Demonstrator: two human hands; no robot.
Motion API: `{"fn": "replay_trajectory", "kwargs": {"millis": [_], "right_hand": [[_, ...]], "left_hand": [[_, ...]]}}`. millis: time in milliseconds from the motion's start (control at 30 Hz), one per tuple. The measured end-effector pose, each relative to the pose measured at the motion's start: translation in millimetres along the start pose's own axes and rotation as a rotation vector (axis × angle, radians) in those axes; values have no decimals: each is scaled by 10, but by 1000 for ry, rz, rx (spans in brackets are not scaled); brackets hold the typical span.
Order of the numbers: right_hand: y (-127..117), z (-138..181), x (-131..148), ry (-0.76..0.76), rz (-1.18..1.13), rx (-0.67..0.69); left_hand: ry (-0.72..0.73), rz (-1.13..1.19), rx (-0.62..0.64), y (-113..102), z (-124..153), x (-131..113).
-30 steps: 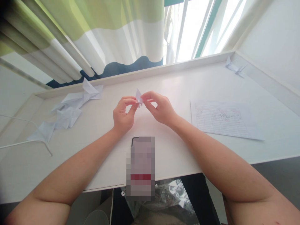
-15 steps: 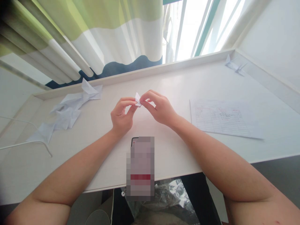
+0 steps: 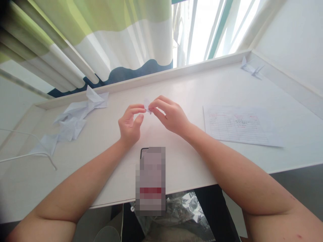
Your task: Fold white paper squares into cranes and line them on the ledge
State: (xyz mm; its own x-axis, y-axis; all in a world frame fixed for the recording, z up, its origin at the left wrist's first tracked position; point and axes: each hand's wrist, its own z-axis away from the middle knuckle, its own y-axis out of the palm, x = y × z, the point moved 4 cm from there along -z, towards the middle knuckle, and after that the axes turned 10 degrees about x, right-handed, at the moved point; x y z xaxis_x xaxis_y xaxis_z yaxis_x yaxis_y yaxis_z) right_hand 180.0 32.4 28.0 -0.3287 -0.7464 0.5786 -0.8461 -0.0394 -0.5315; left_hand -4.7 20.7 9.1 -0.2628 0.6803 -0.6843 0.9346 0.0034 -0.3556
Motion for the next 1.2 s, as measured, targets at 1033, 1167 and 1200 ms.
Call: {"fn": "replay_trajectory", "kwargs": {"millis": [1033, 1167, 1200], "right_hand": [[10, 7, -67, -59, 60, 86], [16, 5, -80, -40, 23, 82], [15, 6, -78, -37, 9, 78]], "left_hand": [[-348, 393, 30, 70, -76, 45], [-326, 350, 33, 66, -65, 56], [-320, 341, 35, 67, -59, 67]]}}
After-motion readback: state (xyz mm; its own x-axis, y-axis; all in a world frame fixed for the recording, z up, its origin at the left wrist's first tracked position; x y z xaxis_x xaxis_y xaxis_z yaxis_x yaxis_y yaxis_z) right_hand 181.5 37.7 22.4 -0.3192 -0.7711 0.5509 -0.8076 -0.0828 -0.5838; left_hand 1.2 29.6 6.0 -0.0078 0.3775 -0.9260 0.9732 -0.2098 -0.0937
